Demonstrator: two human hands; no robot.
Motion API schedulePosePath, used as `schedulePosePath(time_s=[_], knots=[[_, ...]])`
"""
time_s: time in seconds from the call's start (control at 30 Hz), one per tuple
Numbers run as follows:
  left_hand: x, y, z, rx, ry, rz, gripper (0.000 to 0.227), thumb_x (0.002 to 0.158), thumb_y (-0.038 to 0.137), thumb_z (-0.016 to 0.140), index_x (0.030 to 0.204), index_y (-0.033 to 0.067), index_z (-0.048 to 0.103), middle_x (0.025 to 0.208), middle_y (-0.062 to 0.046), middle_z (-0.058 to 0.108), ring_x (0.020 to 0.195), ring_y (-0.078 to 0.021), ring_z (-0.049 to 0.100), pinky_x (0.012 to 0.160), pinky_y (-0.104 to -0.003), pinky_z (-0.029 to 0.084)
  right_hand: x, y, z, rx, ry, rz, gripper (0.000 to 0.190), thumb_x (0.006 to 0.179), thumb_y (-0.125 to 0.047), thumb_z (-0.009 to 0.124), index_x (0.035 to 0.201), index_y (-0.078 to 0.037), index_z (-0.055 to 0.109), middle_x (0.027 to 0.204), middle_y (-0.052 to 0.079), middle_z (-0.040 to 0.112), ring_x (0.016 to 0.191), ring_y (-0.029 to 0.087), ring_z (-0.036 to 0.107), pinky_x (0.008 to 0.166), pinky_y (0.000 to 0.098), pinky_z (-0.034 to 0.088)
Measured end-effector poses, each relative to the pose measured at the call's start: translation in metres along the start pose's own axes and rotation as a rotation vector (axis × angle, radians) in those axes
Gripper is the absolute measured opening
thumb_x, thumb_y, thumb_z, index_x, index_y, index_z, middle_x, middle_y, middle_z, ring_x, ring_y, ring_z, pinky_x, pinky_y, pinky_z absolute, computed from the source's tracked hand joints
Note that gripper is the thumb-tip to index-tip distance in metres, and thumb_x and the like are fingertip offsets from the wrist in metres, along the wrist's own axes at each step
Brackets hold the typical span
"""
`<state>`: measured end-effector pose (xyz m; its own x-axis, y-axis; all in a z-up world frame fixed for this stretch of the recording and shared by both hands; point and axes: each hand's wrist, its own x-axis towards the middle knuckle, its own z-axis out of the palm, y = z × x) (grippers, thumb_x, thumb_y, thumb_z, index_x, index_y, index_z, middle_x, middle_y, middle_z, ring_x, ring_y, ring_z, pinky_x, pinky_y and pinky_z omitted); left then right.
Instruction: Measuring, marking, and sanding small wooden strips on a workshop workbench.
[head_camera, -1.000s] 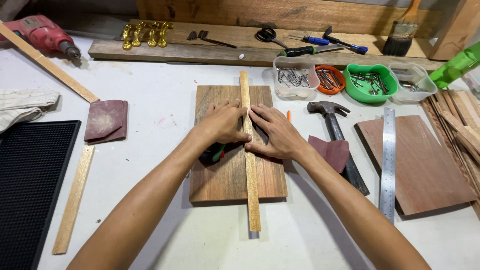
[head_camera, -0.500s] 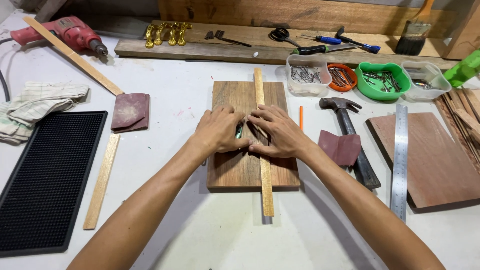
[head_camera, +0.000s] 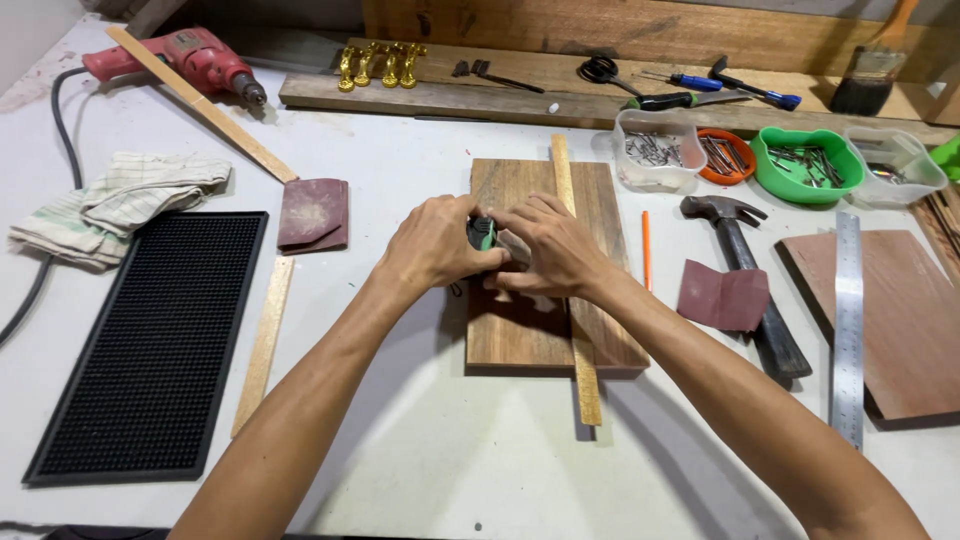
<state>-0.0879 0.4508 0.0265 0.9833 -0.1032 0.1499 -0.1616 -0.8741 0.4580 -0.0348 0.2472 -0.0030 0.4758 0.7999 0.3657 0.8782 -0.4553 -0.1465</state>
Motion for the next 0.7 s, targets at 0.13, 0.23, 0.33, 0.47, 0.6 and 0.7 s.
schedulePosePath(time_s=[0.13, 0.23, 0.33, 0.47, 0.6, 0.7], knots=[[-0.020, -0.011, -0.021, -0.156, 0.052, -0.140, 0.056, 0.071, 0.043, 0.081, 0.109, 0.0034, 0.072, 0.092, -0.015, 0.076, 0.081, -0.0268, 0.076, 0.071, -0.041, 0.064, 0.033, -0.027, 0.006, 0.248, 0.055, 0.066, 0.097, 0.064, -0.048, 0.087, 0.142, 0.000, 0.054, 0.112, 0.018, 0.072, 0.100, 0.033, 0.069, 0.109, 0.0522, 0.041], [-0.032, -0.038, -0.018, -0.248, 0.199, 0.009, 0.057, 0.079, 0.046, 0.080, 0.111, -0.0002, 0.072, 0.099, -0.019, 0.075, 0.089, -0.0284, 0.075, 0.080, -0.041, 0.062, 0.044, -0.033, 0.023, 0.339, 0.169, 0.042, 0.078, 0.066, -0.034, 0.085, 0.134, -0.002, 0.063, 0.115, 0.016, 0.075, 0.104, 0.031, 0.072, 0.105, 0.0506, 0.050], [-0.043, -0.067, -0.013, -0.330, 0.281, 0.192, 0.063, 0.082, 0.043, 0.079, 0.125, -0.0026, 0.069, 0.113, -0.024, 0.073, 0.102, -0.0330, 0.073, 0.091, -0.044, 0.059, 0.055, -0.043, 0.037, 0.402, 0.157, 0.130, 0.072, 0.069, -0.032, 0.084, 0.132, -0.003, 0.065, 0.112, 0.014, 0.076, 0.100, 0.026, 0.073, 0.094, 0.0426, 0.061], [-0.055, -0.077, -0.014, -0.393, 0.202, 0.055, 0.067, 0.086, 0.046, 0.070, 0.133, -0.0021, 0.062, 0.120, -0.024, 0.070, 0.108, -0.0344, 0.071, 0.092, -0.043, 0.058, 0.065, -0.053, 0.053, 0.460, 0.185, 0.059, 0.069, 0.074, -0.032, 0.088, 0.129, 0.001, 0.064, 0.113, 0.018, 0.074, 0.100, 0.026, 0.072, 0.090, 0.0412, 0.062], [-0.056, -0.099, 0.003, -0.425, 0.274, 0.128, 0.061, 0.099, 0.047, 0.055, 0.132, -0.0030, 0.065, 0.123, -0.025, 0.071, 0.112, -0.0360, 0.070, 0.095, -0.045, 0.057, 0.068, -0.057, 0.047, 0.509, 0.069, 0.095, 0.057, 0.082, -0.028, 0.077, 0.130, 0.001, 0.066, 0.108, 0.016, 0.076, 0.092, 0.024, 0.074, 0.083, 0.0397, 0.065], [-0.053, -0.102, 0.007, -0.467, 0.180, 0.074, 0.064, 0.098, 0.054, 0.050, 0.128, 0.0001, 0.068, 0.115, -0.020, 0.075, 0.107, -0.0315, 0.073, 0.092, -0.042, 0.059, 0.067, -0.065, 0.027, 0.588, -0.067, 0.190, 0.049, 0.085, -0.032, 0.077, 0.122, 0.000, 0.070, 0.101, 0.014, 0.079, 0.090, 0.023, 0.077, 0.082, 0.0398, 0.065]])
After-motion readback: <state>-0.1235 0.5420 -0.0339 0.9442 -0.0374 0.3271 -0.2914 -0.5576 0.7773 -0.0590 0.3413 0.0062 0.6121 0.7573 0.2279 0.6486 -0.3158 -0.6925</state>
